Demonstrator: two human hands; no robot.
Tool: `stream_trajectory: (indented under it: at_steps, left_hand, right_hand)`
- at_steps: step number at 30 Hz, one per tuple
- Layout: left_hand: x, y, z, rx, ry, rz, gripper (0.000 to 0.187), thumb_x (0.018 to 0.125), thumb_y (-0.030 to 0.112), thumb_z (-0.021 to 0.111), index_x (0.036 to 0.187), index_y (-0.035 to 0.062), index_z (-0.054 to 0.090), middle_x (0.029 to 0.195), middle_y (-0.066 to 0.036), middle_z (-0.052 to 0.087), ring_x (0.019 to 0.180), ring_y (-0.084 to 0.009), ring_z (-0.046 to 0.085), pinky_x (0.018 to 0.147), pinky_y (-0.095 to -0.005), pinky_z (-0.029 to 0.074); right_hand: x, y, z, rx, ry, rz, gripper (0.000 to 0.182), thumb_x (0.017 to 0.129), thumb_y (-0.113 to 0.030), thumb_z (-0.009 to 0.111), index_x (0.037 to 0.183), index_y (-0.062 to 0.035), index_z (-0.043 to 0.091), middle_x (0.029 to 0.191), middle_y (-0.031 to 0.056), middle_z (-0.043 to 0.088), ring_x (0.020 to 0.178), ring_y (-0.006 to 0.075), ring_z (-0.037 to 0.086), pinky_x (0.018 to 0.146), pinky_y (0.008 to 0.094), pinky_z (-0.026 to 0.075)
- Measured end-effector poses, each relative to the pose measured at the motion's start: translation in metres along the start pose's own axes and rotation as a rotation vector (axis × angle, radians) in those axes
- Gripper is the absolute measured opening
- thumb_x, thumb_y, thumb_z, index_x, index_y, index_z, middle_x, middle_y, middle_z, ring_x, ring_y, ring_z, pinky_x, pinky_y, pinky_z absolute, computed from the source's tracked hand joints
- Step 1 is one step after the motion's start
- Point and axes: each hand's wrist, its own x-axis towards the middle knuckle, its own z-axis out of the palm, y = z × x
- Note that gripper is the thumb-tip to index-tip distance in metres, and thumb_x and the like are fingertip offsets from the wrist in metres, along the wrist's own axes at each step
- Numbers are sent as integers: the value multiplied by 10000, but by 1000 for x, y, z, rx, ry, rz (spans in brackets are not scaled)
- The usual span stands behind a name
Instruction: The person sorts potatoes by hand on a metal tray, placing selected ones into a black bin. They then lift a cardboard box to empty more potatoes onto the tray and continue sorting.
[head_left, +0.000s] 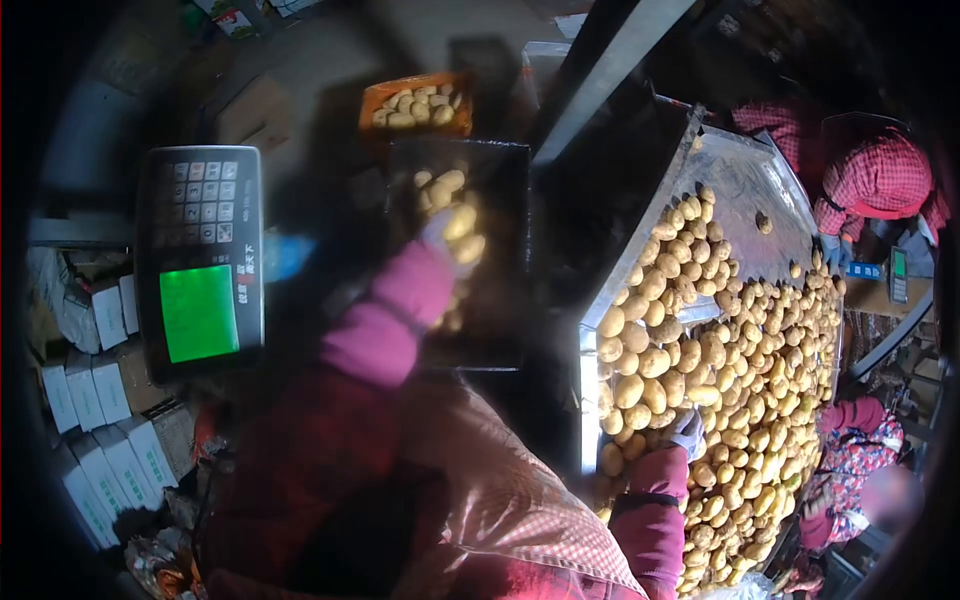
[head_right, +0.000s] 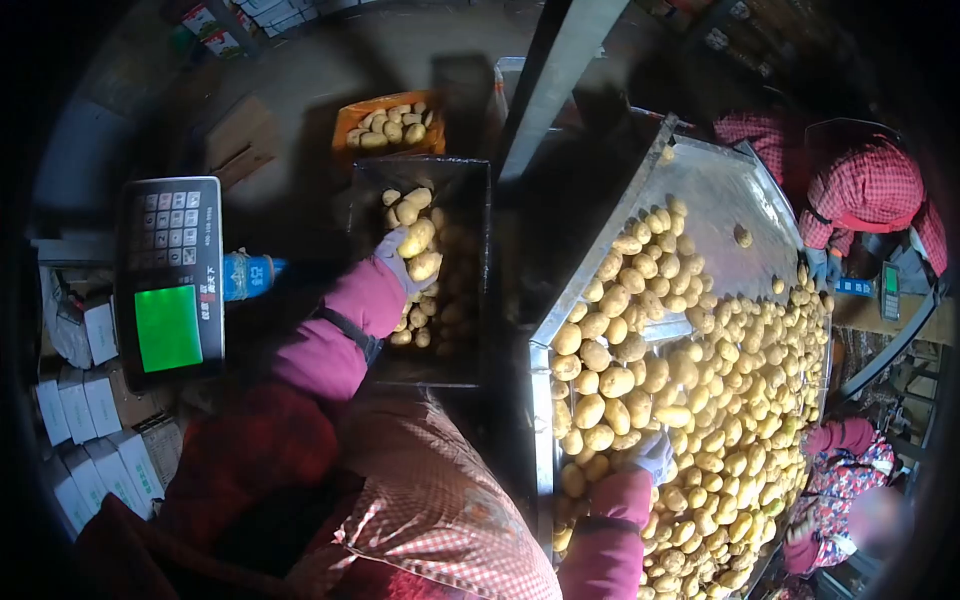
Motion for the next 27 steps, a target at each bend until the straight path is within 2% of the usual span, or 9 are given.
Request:
stream_trajectory:
  at_steps: [2, 6, 8, 13, 14, 16, 18, 23, 27]
  left_hand:
    - [7, -5, 18, 599, 140, 344, 367, 804, 358, 548, 1104, 149, 519, 1022, -50, 519, 916, -288, 508, 786, -460, 463]
    - [20, -1, 37, 481, 175, 304, 432, 765, 344, 581, 1145, 147, 523, 1096, -64, 520, 1045, -338, 481, 852, -582, 395]
    - [15, 7, 50, 44, 200, 63, 457, 757, 346, 585, 1166, 153, 522, 1105, -73, 528, 1053, -345, 479, 839, -611, 383]
    - [80, 5, -53, 1078, 0, 779, 443, 758, 362, 583, 1148, 159, 528, 1077, -78, 545, 1071, -330, 467, 908, -513, 388]
    - [71, 11, -61, 1074, 5, 788, 443, 758, 362, 583, 1148, 159, 528, 1077, -78, 545, 1071, -330, 467, 908, -513, 388]
    - [49, 25, -66, 78, 158, 20, 424, 770, 387, 575, 1136, 178, 534, 1045, -69, 569, 1004, -292, 517, 859, -438, 436]
    - [-2, -1, 15, 379, 588, 43, 409, 782, 402, 573, 1133, 197, 539, 989, -78, 596, 895, -256, 568, 747, -400, 475]
    - [20, 51, 82, 235, 414, 100, 428, 782, 410, 592, 1125, 159, 547, 912, -101, 606, 821, -269, 588, 737, -387, 492]
    - [70, 99, 112, -3, 407, 378, 745, 764, 483, 609, 1331, 107, 307, 1367, -129, 314, 1251, -376, 342, 1027, -527, 271]
  right_hand:
    - [0, 5, 0, -60, -24, 7, 505, 897, -447, 376, 1190, -64, 523, 1180, 183, 527, 1101, 342, 481, 935, 401, 373]
    - [-3, -7, 0, 5, 61, -16, 419, 894, -361, 404, 1148, -73, 569, 1167, 128, 560, 1101, 305, 495, 933, 377, 387]
    - [-3, -10, -5, -63, 37, 39, 408, 892, -350, 422, 1150, -71, 571, 1144, 125, 574, 1077, 305, 514, 916, 376, 398]
    - [-5, -7, -2, -38, 24, 83, 431, 891, -382, 433, 1162, -71, 560, 1146, 146, 562, 1074, 315, 511, 917, 379, 398]
    - [-5, -3, -2, -32, 21, 90, 437, 891, -390, 436, 1165, -71, 557, 1147, 151, 560, 1074, 317, 511, 917, 380, 398]
    - [1, 9, 7, -6, 51, 50, 446, 887, -400, 443, 1164, -70, 559, 1140, 147, 562, 1059, 315, 519, 906, 373, 409]
    - [0, 8, 9, 38, 98, -1, 442, 885, -395, 446, 1161, -69, 560, 1134, 144, 564, 1057, 311, 522, 906, 366, 411]
    - [4, 9, 11, -31, 59, 37, 447, 890, -410, 420, 1167, -86, 556, 1124, 155, 560, 1052, 315, 518, 899, 376, 411]
    - [1, 7, 12, -26, 112, 62, 455, 882, -403, 432, 1151, -60, 562, 1098, 167, 565, 1022, 338, 525, 886, 393, 417]
